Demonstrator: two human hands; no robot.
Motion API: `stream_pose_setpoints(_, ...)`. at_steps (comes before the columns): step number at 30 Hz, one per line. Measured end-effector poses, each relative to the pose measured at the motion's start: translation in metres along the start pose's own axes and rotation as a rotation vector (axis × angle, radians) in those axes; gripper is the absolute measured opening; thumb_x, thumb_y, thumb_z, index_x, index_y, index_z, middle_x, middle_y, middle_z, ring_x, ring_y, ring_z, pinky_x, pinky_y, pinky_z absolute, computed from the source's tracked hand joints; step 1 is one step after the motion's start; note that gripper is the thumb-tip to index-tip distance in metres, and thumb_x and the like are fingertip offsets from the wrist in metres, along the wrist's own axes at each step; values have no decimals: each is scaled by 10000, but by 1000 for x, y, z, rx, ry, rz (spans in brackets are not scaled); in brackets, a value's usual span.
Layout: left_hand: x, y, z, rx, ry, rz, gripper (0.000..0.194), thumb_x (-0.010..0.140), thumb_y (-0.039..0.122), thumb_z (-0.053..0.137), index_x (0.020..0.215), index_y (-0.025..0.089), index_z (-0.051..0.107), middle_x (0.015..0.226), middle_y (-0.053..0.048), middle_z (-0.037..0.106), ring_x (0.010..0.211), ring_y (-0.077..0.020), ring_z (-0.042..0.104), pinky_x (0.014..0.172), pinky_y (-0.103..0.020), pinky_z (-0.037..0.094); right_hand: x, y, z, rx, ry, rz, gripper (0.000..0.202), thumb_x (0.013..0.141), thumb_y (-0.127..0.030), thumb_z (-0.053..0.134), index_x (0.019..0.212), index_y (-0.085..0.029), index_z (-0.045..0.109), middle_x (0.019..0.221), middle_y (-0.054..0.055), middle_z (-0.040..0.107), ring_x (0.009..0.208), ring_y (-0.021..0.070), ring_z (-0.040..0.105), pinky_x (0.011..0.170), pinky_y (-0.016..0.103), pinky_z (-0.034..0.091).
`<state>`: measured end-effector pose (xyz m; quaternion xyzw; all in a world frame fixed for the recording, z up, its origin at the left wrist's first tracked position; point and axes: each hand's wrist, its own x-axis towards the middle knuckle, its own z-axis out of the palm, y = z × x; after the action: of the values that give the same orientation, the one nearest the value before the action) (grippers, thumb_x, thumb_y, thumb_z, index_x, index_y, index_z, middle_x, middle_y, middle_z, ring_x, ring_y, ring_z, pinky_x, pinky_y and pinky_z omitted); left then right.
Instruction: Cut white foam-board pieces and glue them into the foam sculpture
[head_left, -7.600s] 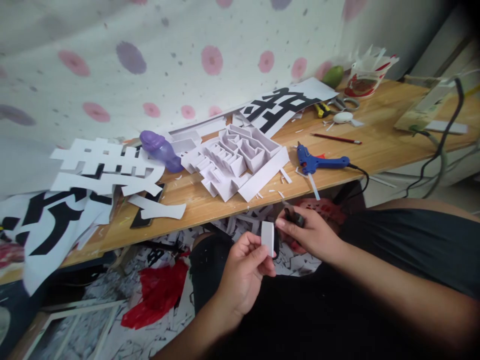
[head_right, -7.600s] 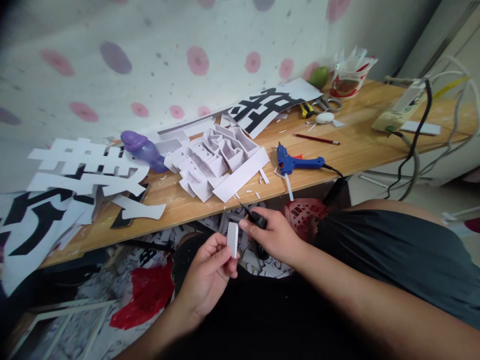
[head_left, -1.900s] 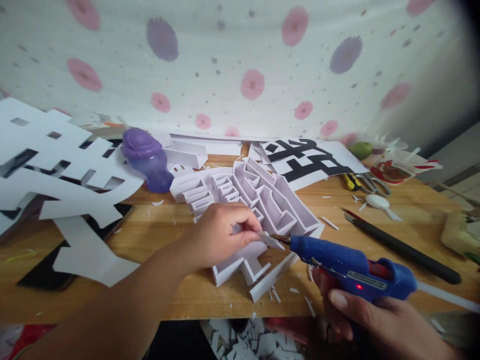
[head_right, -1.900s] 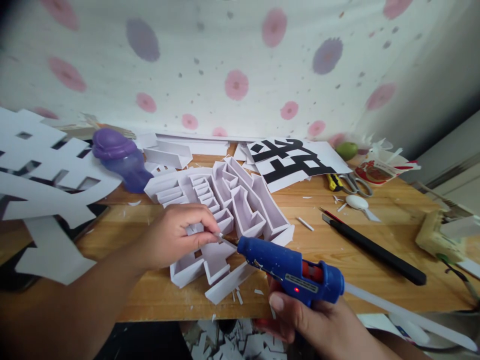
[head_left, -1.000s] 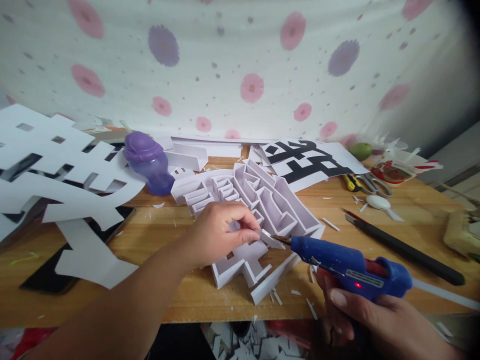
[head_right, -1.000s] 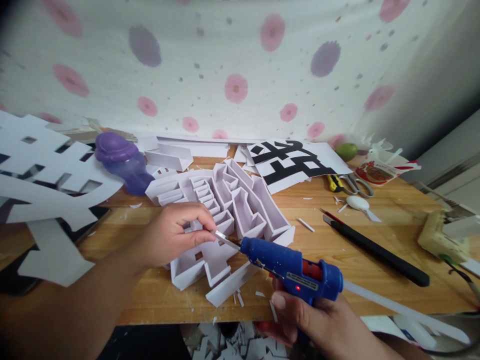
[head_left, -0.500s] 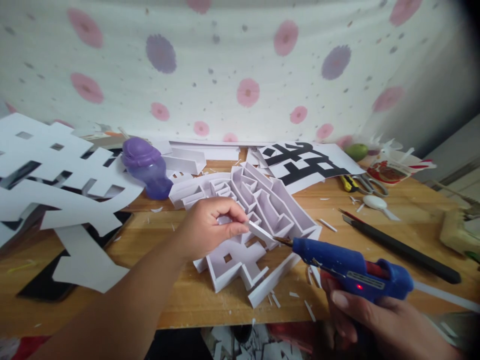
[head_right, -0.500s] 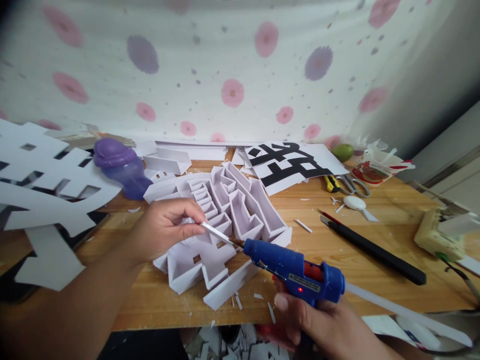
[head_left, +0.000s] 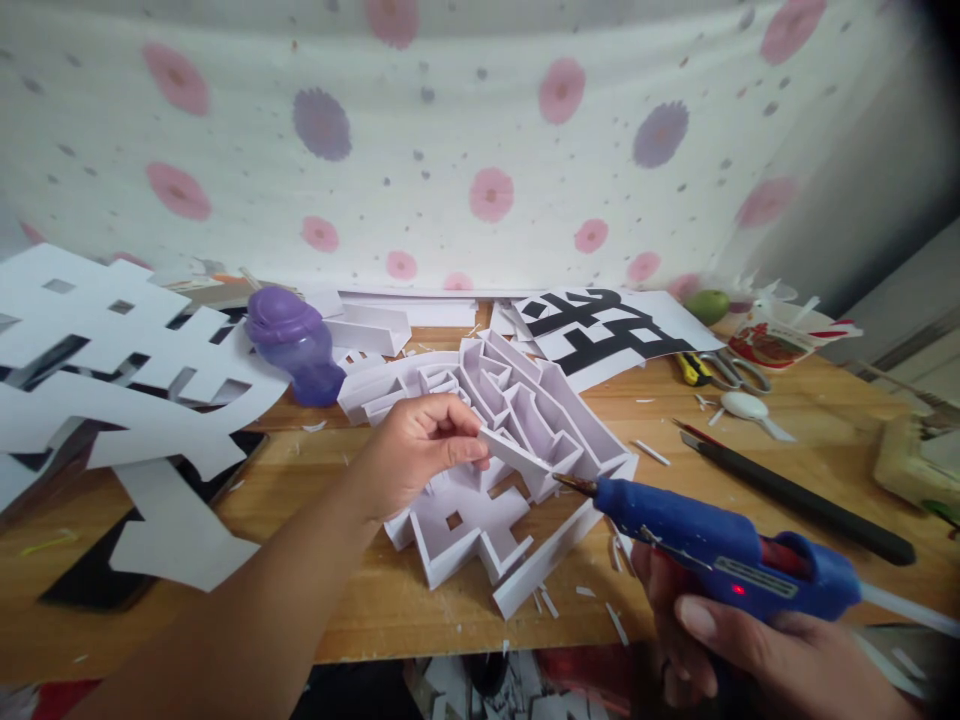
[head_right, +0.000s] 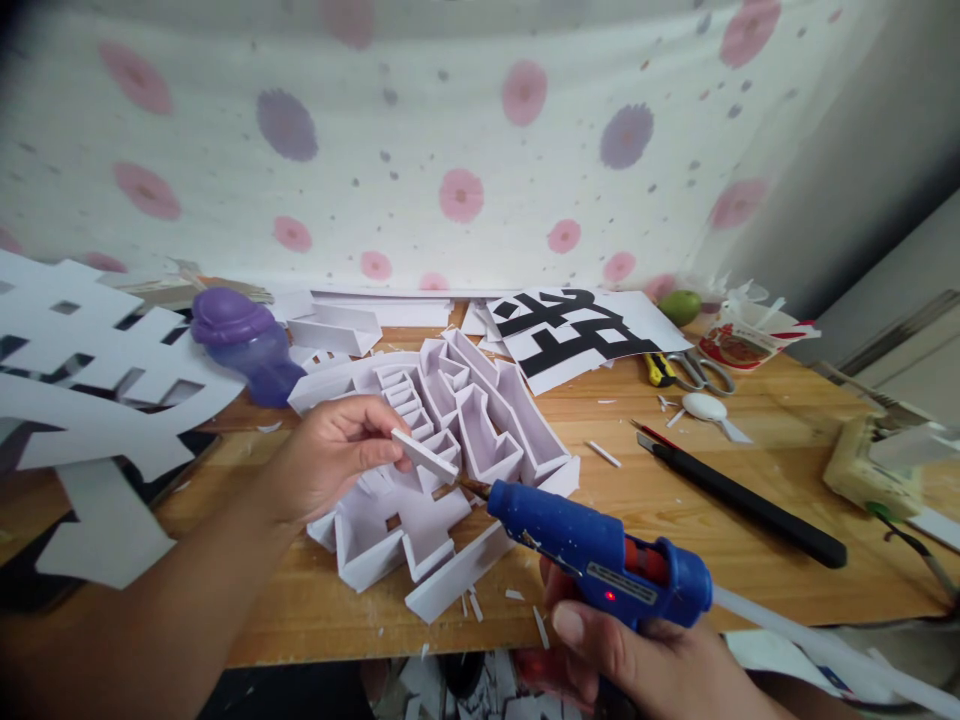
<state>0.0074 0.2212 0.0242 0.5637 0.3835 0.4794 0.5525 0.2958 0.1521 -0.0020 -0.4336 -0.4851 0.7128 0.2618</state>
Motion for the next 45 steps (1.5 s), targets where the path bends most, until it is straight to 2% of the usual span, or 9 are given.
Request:
stream_pose_setpoints(7,-3,7,6,-189,-81,-46,146,699,140,682,713,135,536,602,-15,675,571,-131,636,579,-236,487,-1,-3,0,35,-23,-34,405,792,-501,626,990,-157,545,631,-1,515,606,118,531,647,264,489)
stream_pose_setpoints(14,-5,9,8,-253,-110,-66,168,688,149,693,694,131,526,619,-16,677,555,-130,641,557,-222,477,2,-7,-2,-126,-78,-156,358,855,-501,529,879,-144,536,652,25,522,616,139,538,627,276,480)
stream_pose_setpoints(18,-6,8,7,-265,-117,-64,172,690,146,692,690,132,520,625,-18,677,555,-133,642,558,-226,477,3,-4,-3,-137,-42,-120,337,847,-488,549,892,-154,533,661,23,524,637,142,543,633,267,473)
stream_pose_setpoints(24,-6,8,6,-279,-124,-58,168,693,156,693,693,133,527,628,-16,674,562,-133,640,573,-237,482,4,-2,1,-35,-101,-51,376,830,-498,566,705,-155,474,629,12,494,608,128,527,640,276,480)
stream_pose_setpoints(29,-5,9,6,-281,-122,-43,169,693,165,696,685,129,531,619,-18,672,561,-132,636,585,-247,487,2,2,0,-77,-69,-97,355,840,-510,543,848,-158,507,615,7,496,589,132,523,601,262,463)
stream_pose_setpoints(33,-5,9,7,-284,-109,-32,177,691,163,696,691,133,522,615,-24,678,567,-137,636,589,-253,490,2,-4,0,-207,-67,-106,418,857,-543,495,705,-153,488,615,27,510,620,136,534,611,249,460)
stream_pose_setpoints(37,-5,9,7,-276,-97,-43,178,689,161,696,699,137,520,612,-26,681,568,-141,640,592,-256,491,3,-5,2,-219,-49,-113,425,848,-551,501,701,-152,492,598,22,511,596,131,527,617,254,465)
stream_pose_setpoints(42,-5,8,7,-296,-98,-29,186,680,154,701,681,138,516,631,-14,678,573,-138,639,583,-255,493,2,0,2,-126,-12,-9,411,799,-562,564,841,-155,529,592,6,509,576,129,528,602,259,484)
stream_pose_setpoints(45,-5,7,6,-301,-105,-30,176,685,160,696,688,141,521,636,-11,675,574,-140,638,587,-259,494,2,1,1,-160,21,53,433,776,-583,582,805,-153,538,609,13,516,590,129,534,623,263,492)
